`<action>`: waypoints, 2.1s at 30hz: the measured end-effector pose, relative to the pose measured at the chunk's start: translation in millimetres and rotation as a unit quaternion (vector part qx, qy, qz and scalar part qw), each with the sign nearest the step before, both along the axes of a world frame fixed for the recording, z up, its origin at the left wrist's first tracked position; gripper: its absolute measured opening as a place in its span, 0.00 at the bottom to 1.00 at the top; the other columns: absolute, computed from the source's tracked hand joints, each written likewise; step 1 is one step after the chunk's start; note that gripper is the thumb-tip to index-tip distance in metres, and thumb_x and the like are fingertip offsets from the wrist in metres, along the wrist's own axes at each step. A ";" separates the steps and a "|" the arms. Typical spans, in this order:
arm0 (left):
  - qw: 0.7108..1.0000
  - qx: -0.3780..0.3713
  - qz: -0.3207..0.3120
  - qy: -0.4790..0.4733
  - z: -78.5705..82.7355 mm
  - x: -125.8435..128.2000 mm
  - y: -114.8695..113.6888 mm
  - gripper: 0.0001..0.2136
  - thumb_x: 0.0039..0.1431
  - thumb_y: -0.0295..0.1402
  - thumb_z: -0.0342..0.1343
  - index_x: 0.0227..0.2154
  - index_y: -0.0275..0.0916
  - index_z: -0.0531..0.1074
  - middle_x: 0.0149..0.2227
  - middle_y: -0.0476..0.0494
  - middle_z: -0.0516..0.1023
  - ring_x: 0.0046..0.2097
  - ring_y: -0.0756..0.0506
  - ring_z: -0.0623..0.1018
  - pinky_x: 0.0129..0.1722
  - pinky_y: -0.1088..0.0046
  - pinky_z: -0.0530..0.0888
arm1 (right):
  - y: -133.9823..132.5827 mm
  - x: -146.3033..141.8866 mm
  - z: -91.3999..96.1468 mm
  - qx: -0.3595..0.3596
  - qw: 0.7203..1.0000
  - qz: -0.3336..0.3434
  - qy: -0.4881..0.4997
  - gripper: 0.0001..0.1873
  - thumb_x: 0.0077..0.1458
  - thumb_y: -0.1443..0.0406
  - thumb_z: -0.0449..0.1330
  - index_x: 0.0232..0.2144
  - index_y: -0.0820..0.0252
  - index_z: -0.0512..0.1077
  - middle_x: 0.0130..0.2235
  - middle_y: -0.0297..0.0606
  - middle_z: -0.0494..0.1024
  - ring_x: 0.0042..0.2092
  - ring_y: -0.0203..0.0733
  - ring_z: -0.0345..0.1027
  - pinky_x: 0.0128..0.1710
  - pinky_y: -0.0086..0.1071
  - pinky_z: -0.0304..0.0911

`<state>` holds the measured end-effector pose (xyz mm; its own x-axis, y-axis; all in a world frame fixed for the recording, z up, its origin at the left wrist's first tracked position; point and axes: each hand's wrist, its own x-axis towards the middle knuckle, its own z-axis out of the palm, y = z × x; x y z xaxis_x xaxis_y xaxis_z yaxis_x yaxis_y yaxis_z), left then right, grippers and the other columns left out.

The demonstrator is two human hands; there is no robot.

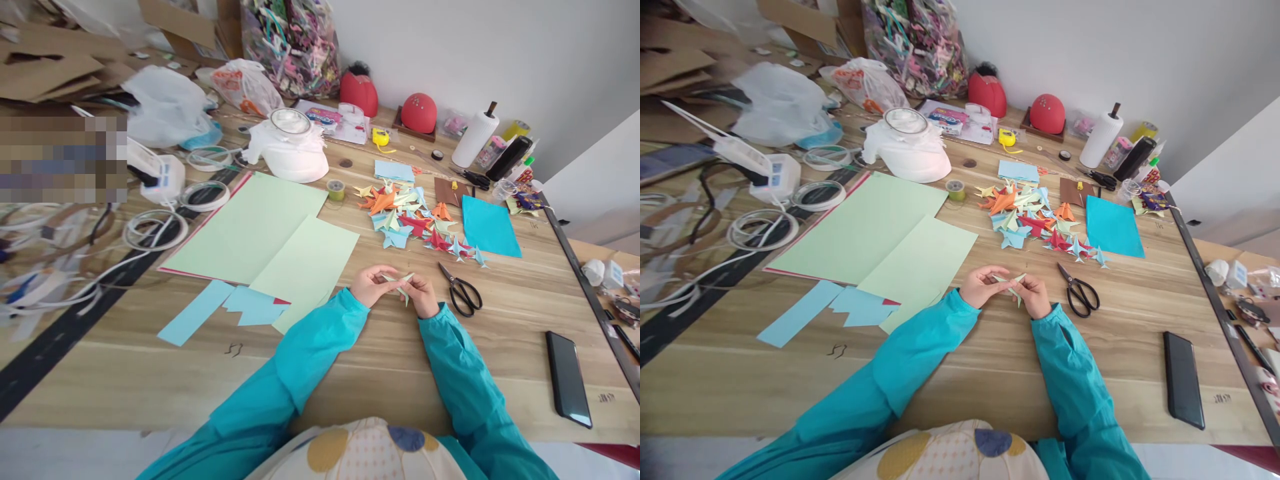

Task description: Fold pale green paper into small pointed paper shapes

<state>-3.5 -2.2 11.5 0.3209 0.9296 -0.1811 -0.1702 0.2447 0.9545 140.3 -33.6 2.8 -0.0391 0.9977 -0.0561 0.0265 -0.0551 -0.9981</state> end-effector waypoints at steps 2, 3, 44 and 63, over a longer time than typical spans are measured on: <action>1.000 -0.004 0.011 -0.007 -1.3 -0.3 1.3 0.17 0.33 0.36 0.67 0.29 0.34 0.72 0.17 0.51 0.74 0.22 0.49 0.75 0.26 0.73 0.75 | -0.1 0.0 -1.3 -0.001 1.000 -0.010 0.004 0.22 0.49 0.49 0.56 0.17 0.60 0.66 0.15 0.30 0.66 0.18 0.31 0.55 0.17 0.27 0.50; 1.000 -0.002 0.018 -0.008 -2.0 -0.7 2.1 0.17 0.33 0.36 0.67 0.28 0.34 0.72 0.17 0.51 0.74 0.21 0.49 0.75 0.26 0.73 0.75 | -0.1 0.0 -1.2 0.000 1.000 -0.015 0.008 0.23 0.50 0.48 0.54 0.16 0.60 0.66 0.15 0.31 0.66 0.18 0.32 0.56 0.18 0.27 0.51; 0.989 0.043 0.135 0.042 -4.1 -4.5 5.3 0.13 0.39 0.36 0.64 0.29 0.35 0.73 0.23 0.48 0.76 0.19 0.50 0.74 0.18 0.77 0.71 | -2.8 -4.4 2.5 0.036 0.994 0.042 -0.090 0.23 0.54 0.50 0.50 0.17 0.58 0.64 0.17 0.32 0.66 0.21 0.33 0.58 0.24 0.29 0.56; 0.993 0.043 0.105 0.034 -6.8 -3.6 5.5 0.14 0.38 0.36 0.64 0.28 0.34 0.72 0.24 0.47 0.76 0.20 0.51 0.74 0.20 0.77 0.71 | -3.1 -4.4 -1.0 0.054 0.993 0.045 -0.091 0.21 0.54 0.50 0.51 0.20 0.59 0.64 0.19 0.31 0.68 0.22 0.33 0.59 0.25 0.28 0.57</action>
<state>-7.1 3.3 4.6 0.1085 0.9877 -0.1124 -0.1426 0.1274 0.9815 135.8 -36.7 1.8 -0.1276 0.9911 0.0371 0.2073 0.0632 -0.9762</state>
